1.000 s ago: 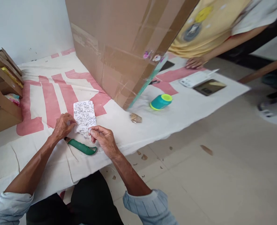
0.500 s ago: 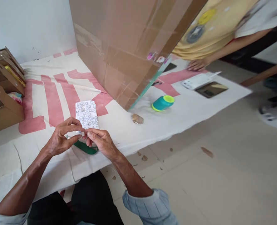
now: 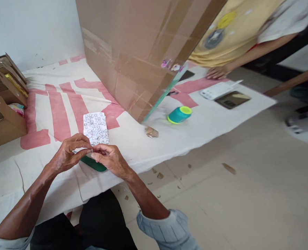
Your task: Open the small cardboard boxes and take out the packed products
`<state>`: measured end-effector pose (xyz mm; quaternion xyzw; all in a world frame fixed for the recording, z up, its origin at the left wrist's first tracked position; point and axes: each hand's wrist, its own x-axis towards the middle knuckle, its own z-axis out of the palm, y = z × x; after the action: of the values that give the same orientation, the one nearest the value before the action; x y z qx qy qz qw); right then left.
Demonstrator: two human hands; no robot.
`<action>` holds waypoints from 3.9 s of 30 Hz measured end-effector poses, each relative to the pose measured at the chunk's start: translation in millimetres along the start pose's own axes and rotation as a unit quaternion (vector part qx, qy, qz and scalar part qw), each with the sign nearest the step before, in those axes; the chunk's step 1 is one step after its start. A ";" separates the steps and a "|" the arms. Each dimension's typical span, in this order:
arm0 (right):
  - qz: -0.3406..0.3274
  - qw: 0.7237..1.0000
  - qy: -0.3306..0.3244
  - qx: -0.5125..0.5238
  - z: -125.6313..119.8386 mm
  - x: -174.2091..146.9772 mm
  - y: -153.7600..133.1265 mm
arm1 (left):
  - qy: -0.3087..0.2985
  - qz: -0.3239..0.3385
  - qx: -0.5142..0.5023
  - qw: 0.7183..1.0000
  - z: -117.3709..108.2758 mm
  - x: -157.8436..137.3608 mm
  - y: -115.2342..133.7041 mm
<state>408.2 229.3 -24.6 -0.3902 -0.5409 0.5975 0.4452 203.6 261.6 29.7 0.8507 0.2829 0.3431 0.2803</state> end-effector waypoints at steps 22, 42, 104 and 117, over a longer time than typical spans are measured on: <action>-0.047 0.982 0.112 -0.144 -5.5 -2.9 22.6 | 0.007 -0.216 0.171 0.961 21.0 -1.7 -74.1; -0.133 0.931 0.075 -0.332 -18.8 30.2 16.4 | -0.030 -0.245 0.227 0.942 29.1 1.7 -83.5; -0.157 0.930 0.064 -0.327 -38.9 64.6 19.1 | 0.182 -0.258 -0.192 0.929 6.0 -6.8 -79.0; -0.205 0.934 0.066 -0.286 -26.1 77.5 21.7 | 0.125 -0.227 -0.068 0.963 -2.9 -1.4 -87.9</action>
<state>407.4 310.7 -47.9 -0.4200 -0.7265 0.2865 0.4623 175.2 321.5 -28.1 0.6932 0.4772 0.3930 0.3705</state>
